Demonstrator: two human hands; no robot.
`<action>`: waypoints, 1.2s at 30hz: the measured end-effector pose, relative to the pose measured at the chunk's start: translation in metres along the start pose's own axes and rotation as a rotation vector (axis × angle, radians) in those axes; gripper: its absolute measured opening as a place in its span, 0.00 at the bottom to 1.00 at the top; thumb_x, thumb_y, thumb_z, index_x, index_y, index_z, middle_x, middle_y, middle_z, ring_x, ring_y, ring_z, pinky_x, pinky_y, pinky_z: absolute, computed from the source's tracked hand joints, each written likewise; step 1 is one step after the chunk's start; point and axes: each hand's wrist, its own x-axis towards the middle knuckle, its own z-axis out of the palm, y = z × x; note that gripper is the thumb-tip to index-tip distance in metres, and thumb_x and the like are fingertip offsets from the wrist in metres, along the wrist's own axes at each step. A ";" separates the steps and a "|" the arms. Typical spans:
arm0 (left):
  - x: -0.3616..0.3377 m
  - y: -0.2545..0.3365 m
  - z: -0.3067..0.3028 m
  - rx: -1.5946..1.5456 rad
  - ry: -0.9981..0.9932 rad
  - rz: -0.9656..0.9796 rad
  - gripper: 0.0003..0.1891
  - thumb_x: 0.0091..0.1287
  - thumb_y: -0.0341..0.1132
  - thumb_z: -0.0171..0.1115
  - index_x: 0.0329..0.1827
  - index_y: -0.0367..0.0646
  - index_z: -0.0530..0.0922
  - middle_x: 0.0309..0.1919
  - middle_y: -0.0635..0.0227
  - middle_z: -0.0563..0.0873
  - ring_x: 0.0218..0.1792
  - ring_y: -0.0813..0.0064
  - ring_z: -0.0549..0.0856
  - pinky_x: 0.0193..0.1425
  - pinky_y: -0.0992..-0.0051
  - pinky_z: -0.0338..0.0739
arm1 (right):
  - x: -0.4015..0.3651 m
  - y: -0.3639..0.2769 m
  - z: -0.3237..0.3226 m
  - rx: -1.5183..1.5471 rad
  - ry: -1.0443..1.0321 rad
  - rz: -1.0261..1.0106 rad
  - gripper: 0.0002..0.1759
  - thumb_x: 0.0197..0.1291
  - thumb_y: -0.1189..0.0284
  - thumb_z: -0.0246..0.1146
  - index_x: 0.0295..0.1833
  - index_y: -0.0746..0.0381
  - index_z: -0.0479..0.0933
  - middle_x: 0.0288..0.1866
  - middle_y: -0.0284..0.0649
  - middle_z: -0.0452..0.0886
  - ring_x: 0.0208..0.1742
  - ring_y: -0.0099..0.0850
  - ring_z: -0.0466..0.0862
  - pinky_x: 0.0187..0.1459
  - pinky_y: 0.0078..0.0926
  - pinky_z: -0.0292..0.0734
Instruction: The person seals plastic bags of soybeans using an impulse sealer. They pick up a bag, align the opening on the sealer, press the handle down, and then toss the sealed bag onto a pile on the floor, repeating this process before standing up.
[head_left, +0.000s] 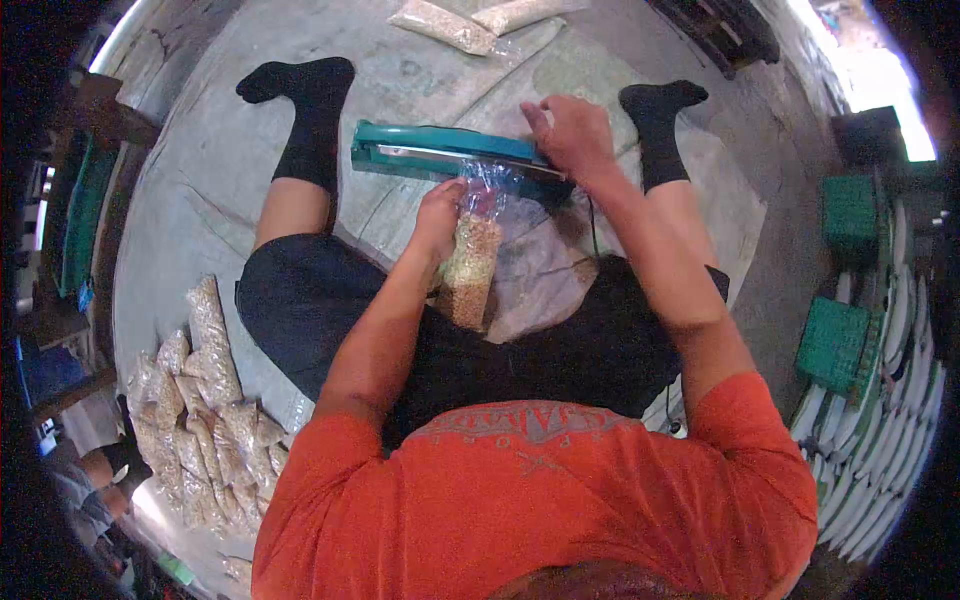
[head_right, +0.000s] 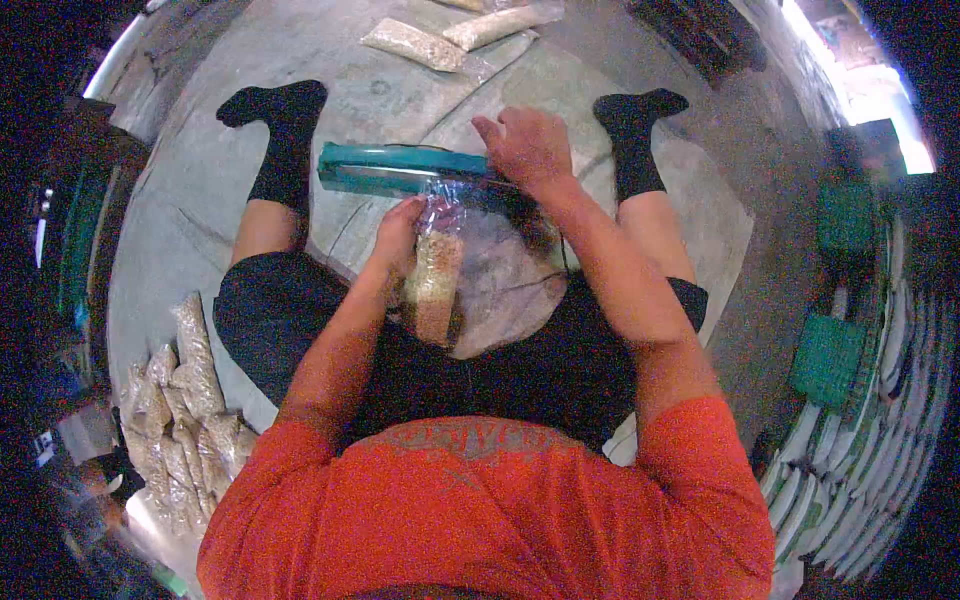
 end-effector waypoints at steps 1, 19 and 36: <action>-0.002 0.001 0.001 -0.002 0.004 0.002 0.15 0.80 0.36 0.53 0.53 0.33 0.82 0.45 0.56 0.90 0.43 0.65 0.89 0.51 0.64 0.85 | 0.001 -0.008 -0.013 0.002 -0.002 -0.004 0.28 0.70 0.44 0.59 0.45 0.60 0.85 0.43 0.48 0.88 0.46 0.49 0.87 0.53 0.47 0.76; -0.003 -0.003 0.002 0.048 0.007 0.061 0.16 0.81 0.36 0.52 0.54 0.31 0.81 0.47 0.53 0.90 0.47 0.60 0.89 0.54 0.60 0.85 | -0.166 -0.006 0.029 0.325 -0.019 0.063 0.18 0.68 0.56 0.66 0.47 0.61 0.84 0.49 0.52 0.85 0.52 0.53 0.82 0.54 0.50 0.75; 0.001 0.001 -0.002 0.052 -0.029 0.016 0.18 0.81 0.40 0.51 0.55 0.32 0.82 0.46 0.55 0.91 0.44 0.63 0.90 0.53 0.63 0.85 | -0.056 -0.005 0.073 0.273 -0.214 0.141 0.26 0.71 0.45 0.58 0.57 0.54 0.85 0.56 0.49 0.86 0.64 0.51 0.80 0.69 0.54 0.65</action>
